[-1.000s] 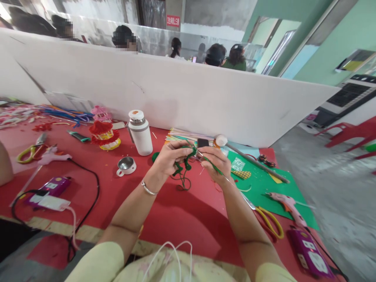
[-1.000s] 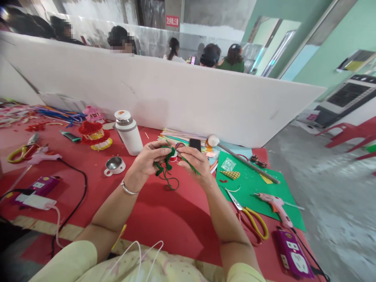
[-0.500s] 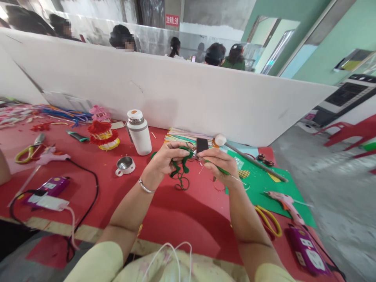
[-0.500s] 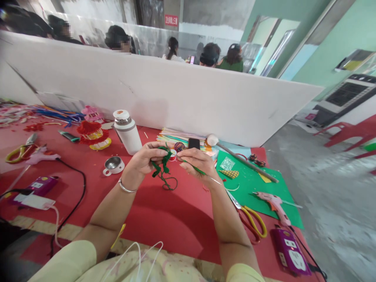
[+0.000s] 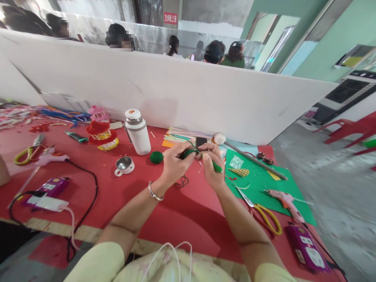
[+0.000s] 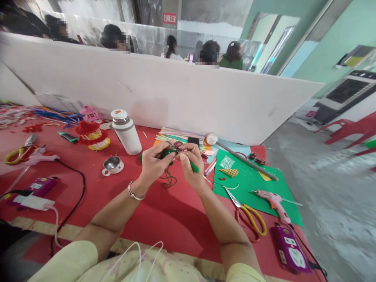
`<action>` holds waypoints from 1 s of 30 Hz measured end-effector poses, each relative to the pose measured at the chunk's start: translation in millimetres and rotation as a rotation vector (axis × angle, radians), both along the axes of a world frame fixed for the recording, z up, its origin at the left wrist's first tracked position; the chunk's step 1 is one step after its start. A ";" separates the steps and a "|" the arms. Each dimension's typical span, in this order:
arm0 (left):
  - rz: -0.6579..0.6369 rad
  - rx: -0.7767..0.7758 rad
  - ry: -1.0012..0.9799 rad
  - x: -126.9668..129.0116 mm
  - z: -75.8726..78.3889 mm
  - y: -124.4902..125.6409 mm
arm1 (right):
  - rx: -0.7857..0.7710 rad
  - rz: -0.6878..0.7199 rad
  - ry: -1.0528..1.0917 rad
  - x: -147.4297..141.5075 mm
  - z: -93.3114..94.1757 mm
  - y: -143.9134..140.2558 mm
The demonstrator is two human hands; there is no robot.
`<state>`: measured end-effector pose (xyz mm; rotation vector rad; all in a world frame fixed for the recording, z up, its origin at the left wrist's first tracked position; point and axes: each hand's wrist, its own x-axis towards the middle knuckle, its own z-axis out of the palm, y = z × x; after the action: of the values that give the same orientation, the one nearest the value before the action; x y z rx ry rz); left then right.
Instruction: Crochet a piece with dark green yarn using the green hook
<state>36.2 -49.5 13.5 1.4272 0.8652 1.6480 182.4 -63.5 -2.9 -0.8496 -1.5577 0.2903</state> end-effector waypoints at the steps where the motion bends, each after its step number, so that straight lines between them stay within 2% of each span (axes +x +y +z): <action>1: -0.011 -0.015 -0.028 2.2 -0.4 -1.8 | 0.055 -0.063 -0.032 -0.3 -0.6 -1.8; 4: -0.202 -0.218 -0.251 5.8 3.3 -5.3 | 0.213 -0.211 -0.092 -0.8 -9.2 -4.1; 6: -0.350 -0.403 -0.391 4.3 9.1 -5.6 | 0.265 -0.237 -0.124 0.1 -16.0 -3.7; 9: -0.509 -0.620 -0.468 -3.5 18.0 -3.5 | 0.297 -0.194 -0.138 5.7 -20.0 -1.2; 12: -0.628 -0.737 -0.469 -12.2 22.5 0.6 | 0.368 -0.114 -0.154 16.6 -18.4 4.3; 17: -0.675 -0.744 -0.431 -20.4 22.3 9.0 | 0.358 0.060 -0.259 38.7 -14.2 14.4; 23: -0.637 -0.639 -0.354 -25.8 19.7 15.4 | 0.347 0.047 -0.405 52.4 -3.4 12.7; 30: -0.648 -0.582 -0.269 -31.4 10.8 23.5 | 0.295 0.094 -0.440 52.6 7.1 5.8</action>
<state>4.8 -26.0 24.3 0.9101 0.5711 0.9551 235.0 -57.7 4.2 -0.6325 -1.9935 -0.0688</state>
